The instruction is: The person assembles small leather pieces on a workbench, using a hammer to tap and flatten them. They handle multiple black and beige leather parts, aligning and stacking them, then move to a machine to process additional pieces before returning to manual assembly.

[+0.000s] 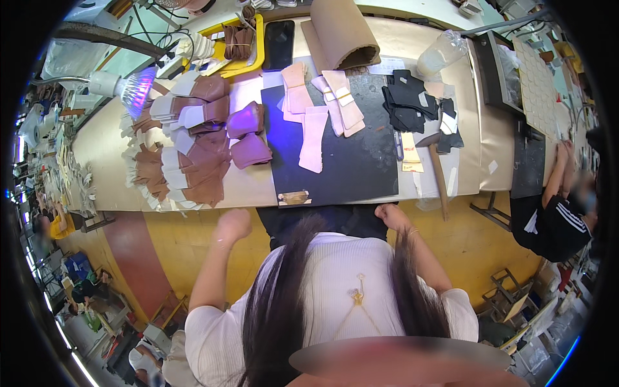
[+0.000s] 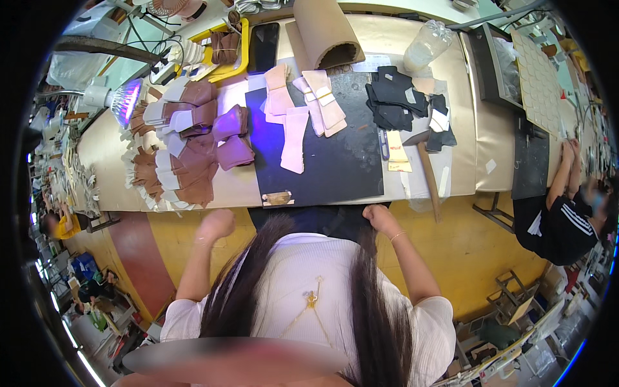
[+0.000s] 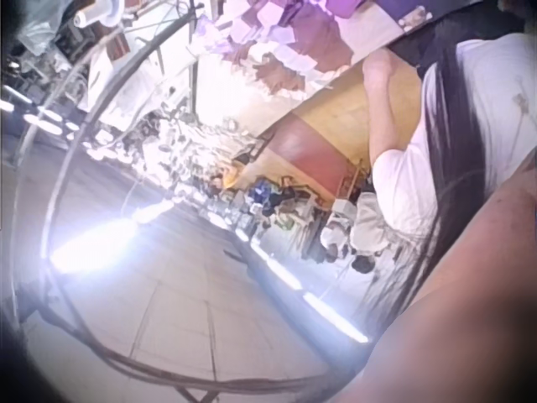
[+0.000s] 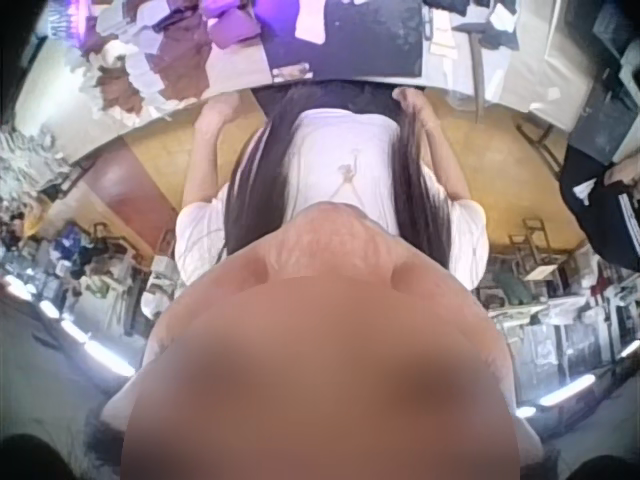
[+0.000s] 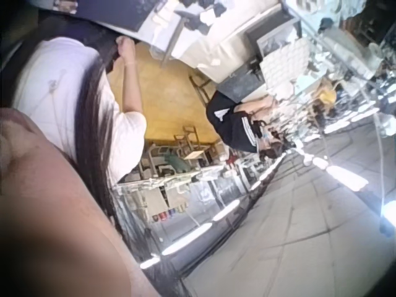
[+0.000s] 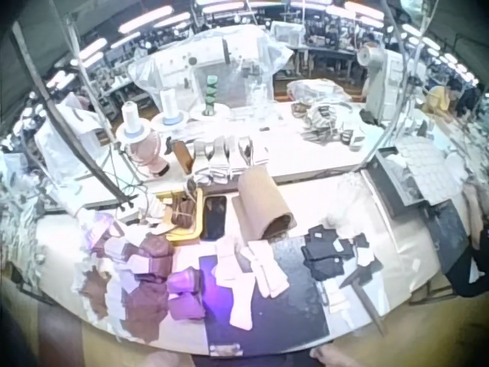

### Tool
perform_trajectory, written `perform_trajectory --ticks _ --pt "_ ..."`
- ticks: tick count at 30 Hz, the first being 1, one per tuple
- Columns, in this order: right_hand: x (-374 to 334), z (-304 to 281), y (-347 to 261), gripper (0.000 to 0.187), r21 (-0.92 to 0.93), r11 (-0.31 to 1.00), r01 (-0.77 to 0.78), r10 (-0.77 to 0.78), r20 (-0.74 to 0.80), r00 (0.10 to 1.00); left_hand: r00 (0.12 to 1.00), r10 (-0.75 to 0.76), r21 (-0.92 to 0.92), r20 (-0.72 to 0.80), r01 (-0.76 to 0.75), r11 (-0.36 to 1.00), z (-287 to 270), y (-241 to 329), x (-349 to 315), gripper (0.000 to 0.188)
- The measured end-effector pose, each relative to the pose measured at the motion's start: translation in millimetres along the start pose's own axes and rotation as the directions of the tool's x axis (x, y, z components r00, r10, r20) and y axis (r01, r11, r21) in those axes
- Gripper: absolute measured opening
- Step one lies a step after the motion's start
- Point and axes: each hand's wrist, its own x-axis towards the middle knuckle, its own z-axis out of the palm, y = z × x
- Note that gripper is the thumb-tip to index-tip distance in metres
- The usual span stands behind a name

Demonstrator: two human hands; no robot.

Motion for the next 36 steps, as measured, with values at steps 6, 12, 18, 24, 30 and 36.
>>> perform_trajectory --ticks 6,12,18,24,30,36 --pt "14 11 -22 0.032 -0.386 0.904 0.185 -0.109 0.21 0.972 0.539 0.296 -0.087 -0.789 -0.574 0.814 -68 95 8 0.036" --pt "-14 5 -41 0.039 -0.343 0.915 0.211 -0.136 0.23 0.964 0.456 -0.126 -0.255 -0.881 -0.235 0.938 -77 155 100 0.05" --pt "-34 4 -71 0.039 -0.281 0.922 0.267 -0.254 0.082 0.964 0.684 -0.123 -0.427 -0.719 -0.295 0.855 -90 136 127 0.051" --pt "-51 -21 -94 0.035 -0.089 0.886 0.454 -0.458 -0.024 0.889 0.698 -0.081 -0.61 -0.711 -0.555 0.565 -64 136 95 0.039" --pt "-29 -13 -133 0.039 0.557 0.511 0.655 -0.313 -0.589 0.745 0.564 0.353 -0.553 -0.747 -0.821 0.142 -25 193 48 0.046" --pt "-33 -54 -89 0.016 0.659 0.325 0.678 0.176 -0.747 0.641 0.534 0.504 -0.435 -0.679 -0.846 0.309 -44 217 46 0.056"
